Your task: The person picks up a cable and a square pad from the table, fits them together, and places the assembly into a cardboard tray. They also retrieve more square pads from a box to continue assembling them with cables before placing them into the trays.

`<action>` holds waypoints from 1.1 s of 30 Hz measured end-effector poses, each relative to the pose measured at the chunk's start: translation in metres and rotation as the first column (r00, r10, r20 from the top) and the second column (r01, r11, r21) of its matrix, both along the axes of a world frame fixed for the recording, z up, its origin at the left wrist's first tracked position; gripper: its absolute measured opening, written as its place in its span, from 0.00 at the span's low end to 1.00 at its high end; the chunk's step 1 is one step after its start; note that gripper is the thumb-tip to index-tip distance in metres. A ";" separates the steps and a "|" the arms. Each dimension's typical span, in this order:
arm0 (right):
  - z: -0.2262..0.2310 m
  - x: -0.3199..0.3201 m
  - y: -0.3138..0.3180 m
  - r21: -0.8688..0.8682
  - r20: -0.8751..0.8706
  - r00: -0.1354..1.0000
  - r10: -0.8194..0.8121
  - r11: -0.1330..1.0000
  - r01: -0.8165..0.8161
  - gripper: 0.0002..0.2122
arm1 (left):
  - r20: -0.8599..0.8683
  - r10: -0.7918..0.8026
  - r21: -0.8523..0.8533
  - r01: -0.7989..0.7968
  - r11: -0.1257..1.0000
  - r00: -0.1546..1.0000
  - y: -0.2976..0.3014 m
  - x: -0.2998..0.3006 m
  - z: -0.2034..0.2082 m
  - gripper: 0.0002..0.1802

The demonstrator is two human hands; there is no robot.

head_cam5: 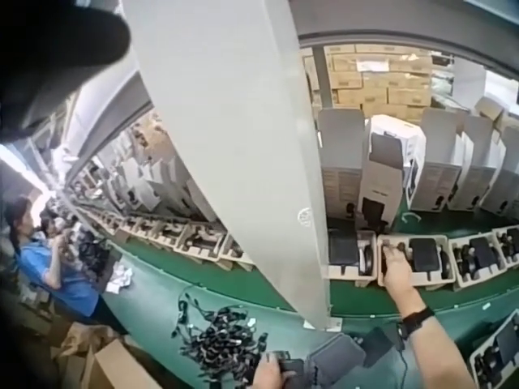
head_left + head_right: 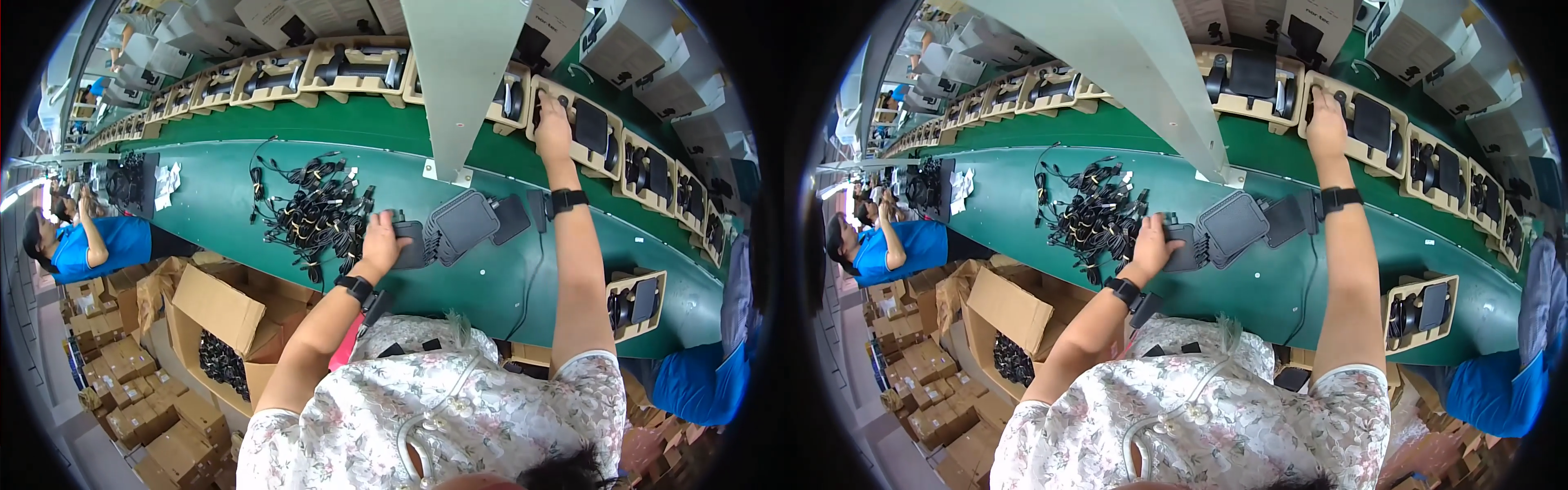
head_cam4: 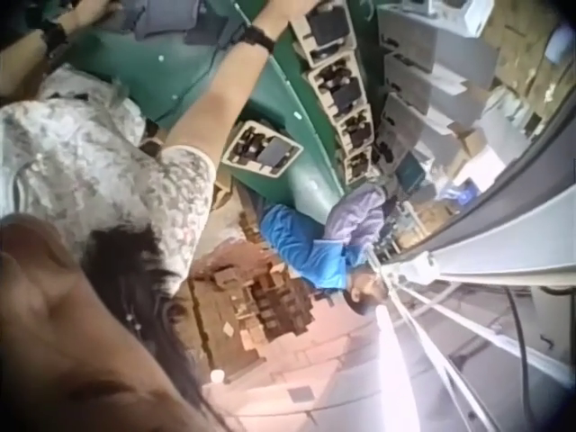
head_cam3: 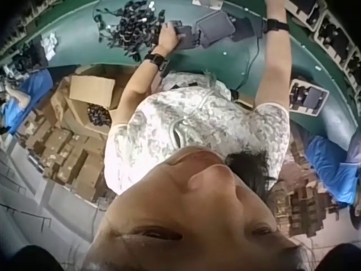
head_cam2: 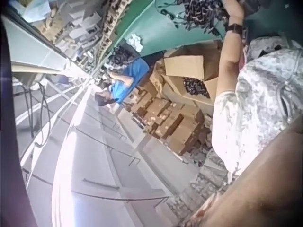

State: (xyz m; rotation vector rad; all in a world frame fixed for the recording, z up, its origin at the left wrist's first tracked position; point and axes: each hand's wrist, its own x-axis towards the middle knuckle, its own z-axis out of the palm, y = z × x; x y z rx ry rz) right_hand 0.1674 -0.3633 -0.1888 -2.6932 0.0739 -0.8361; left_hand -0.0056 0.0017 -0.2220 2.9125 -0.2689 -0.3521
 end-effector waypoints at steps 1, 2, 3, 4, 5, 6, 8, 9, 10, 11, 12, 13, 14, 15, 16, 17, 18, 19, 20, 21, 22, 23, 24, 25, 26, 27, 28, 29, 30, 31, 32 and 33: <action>-0.002 0.002 -0.005 -0.054 -0.057 0.998 0.019 0.998 -0.022 0.13 | -0.019 0.051 -0.144 -0.053 0.988 0.999 0.012 0.002 -0.007 0.33; -0.003 0.000 -0.007 -0.104 -0.123 0.992 0.034 0.993 -0.047 0.13 | -0.051 0.099 -0.282 -0.109 0.953 0.994 0.020 0.001 -0.005 0.30; -0.004 -0.002 -0.009 -0.152 -0.188 0.981 0.048 0.985 -0.078 0.13 | -0.056 0.109 -0.279 -0.121 0.953 0.992 0.028 -0.001 -0.003 0.30; -0.001 0.001 -0.012 -0.152 -0.190 0.980 0.054 0.985 -0.084 0.13 | -0.112 0.139 -0.356 -0.170 0.919 0.984 0.030 0.003 0.009 0.25; 0.007 0.009 -0.014 -0.184 -0.314 0.948 0.045 0.977 -0.108 0.13 | -0.168 0.166 -0.424 -0.223 0.878 0.972 0.033 0.007 0.025 0.21; 0.015 0.018 -0.015 -0.216 -0.431 0.902 0.033 0.966 -0.139 0.12 | -0.223 0.191 -0.488 -0.279 0.827 0.956 0.033 0.012 0.040 0.17; 0.017 0.031 -0.014 -0.241 -0.535 0.844 0.033 0.952 -0.190 0.12 | -0.328 0.264 -0.624 -0.418 0.661 0.907 0.035 0.029 0.068 0.14; 0.015 0.037 -0.024 -0.276 -0.556 0.831 0.026 0.937 -0.214 0.12 | -0.437 0.291 -0.721 -0.525 0.452 0.851 0.035 0.040 0.082 0.11; 0.013 0.044 -0.034 -0.312 -0.575 0.818 0.020 0.919 -0.242 0.12 | -0.430 0.307 -0.726 -0.528 0.441 0.849 0.031 0.051 0.097 0.11; 0.012 0.052 -0.037 -0.345 -0.591 0.807 0.019 0.898 -0.274 0.13 | -0.420 0.289 -0.820 -0.496 0.286 0.860 0.023 0.060 0.113 0.09; 0.014 0.056 -0.035 -0.346 -0.578 0.815 0.045 0.891 -0.295 0.13 | -0.396 0.278 -0.889 -0.441 0.122 0.875 0.021 0.067 0.122 0.08; 0.019 0.052 -0.034 -0.379 -0.567 0.824 0.019 0.882 -0.280 0.11 | -0.379 0.300 -0.898 -0.426 0.111 0.875 0.024 0.073 0.128 0.08; 0.027 0.048 -0.034 -0.416 -0.552 0.834 -0.017 0.872 -0.258 0.10 | -0.371 0.285 -0.904 -0.414 0.106 0.884 0.025 0.080 0.132 0.08; 0.047 0.040 -0.026 -0.432 -0.538 0.843 -0.014 0.863 -0.261 0.10 | -0.369 0.261 -0.909 -0.405 0.099 0.892 0.024 0.086 0.134 0.08; 0.074 0.031 -0.001 -0.474 -0.466 0.885 0.004 0.844 -0.253 0.10 | -0.363 0.248 -0.914 -0.395 0.092 0.898 0.026 0.092 0.136 0.08; 0.094 0.023 0.024 -0.513 -0.391 0.920 0.025 0.824 -0.240 0.10 | -0.351 0.265 -0.921 -0.383 0.078 0.898 0.024 0.098 0.138 0.08; 0.105 0.018 0.044 -0.363 -0.403 0.908 0.114 0.891 -0.273 0.10 | -0.397 0.259 -0.917 -0.393 -0.070 0.880 0.020 0.103 0.140 0.08; 0.107 0.012 0.058 -0.027 -0.413 0.855 0.314 0.934 -0.357 0.10 | -0.446 0.233 -0.890 -0.401 -0.219 0.864 0.015 0.108 0.142 0.08; 0.110 0.007 0.072 0.309 -0.360 0.792 0.494 0.863 -0.399 0.10 | -0.492 0.195 -0.839 -0.403 -0.365 0.848 0.008 0.113 0.141 0.08; 0.101 0.006 0.087 0.737 -0.159 0.669 0.726 0.538 -0.409 0.11 | -0.487 0.200 -0.837 -0.389 -0.385 0.850 0.000 0.121 0.138 0.08; 0.109 -0.001 0.110 0.895 -0.130 0.570 0.811 0.343 -0.285 0.12 | -0.481 0.139 -0.789 -0.359 -0.499 0.865 -0.011 0.130 0.135 0.09; 0.115 -0.003 0.128 0.984 -0.070 0.468 0.881 0.138 -0.112 0.13 | -0.465 0.087 -0.727 -0.325 -0.605 0.881 -0.021 0.136 0.132 0.09; 0.116 0.002 0.130 0.980 -0.086 0.445 0.891 0.157 -0.124 0.13 | -0.460 0.100 -0.716 -0.302 -0.630 0.882 -0.033 0.141 0.128 0.09; 0.115 0.007 0.130 0.986 -0.093 0.501 0.861 0.148 -0.072 0.14 | -0.459 0.063 -0.731 -0.336 -0.594 0.886 -0.047 0.144 0.125 0.10; 0.112 0.014 0.132 0.991 -0.096 0.549 0.830 0.129 -0.021 0.15 | -0.459 0.037 -0.750 -0.365 -0.552 0.888 -0.054 0.146 0.121 0.10; 0.107 0.021 0.134 0.994 -0.103 0.594 0.798 0.106 0.029 0.16 | -0.458 0.057 -0.742 -0.346 -0.575 0.887 -0.056 0.145 0.116 0.10; 0.101 0.032 0.132 0.992 -0.117 0.582 0.805 0.126 0.025 0.16 | -0.461 0.051 -0.767 -0.369 -0.524 0.886 -0.060 0.144 0.108 0.10; 0.095 0.045 0.132 0.986 -0.052 0.673 0.738 0.144 -0.081 0.15 | -0.465 0.053 -0.794 -0.390 -0.467 0.884 -0.061 0.142 0.101 0.10; 0.088 0.060 0.134 0.968 0.028 0.746 0.665 0.168 -0.185 0.15 | -0.471 0.057 -0.817 -0.410 -0.406 0.880 -0.060 0.139 0.094 0.11; 0.089 0.072 0.141 0.968 0.019 0.730 0.683 0.171 -0.184 0.15 | -0.475 0.074 -0.811 -0.404 -0.422 0.877 -0.056 0.132 0.087 0.11; 0.094 0.084 0.144 0.929 0.019 0.780 0.625 0.277 -0.245 0.14 | -0.470 0.151 -0.863 -0.416 -0.285 0.870 -0.052 0.125 0.080 0.11; 0.097 0.095 0.147 0.877 0.031 0.824 0.566 0.381 -0.294 0.14 | -0.452 0.228 -0.892 -0.431 -0.140 0.862 -0.046 0.116 0.073 0.11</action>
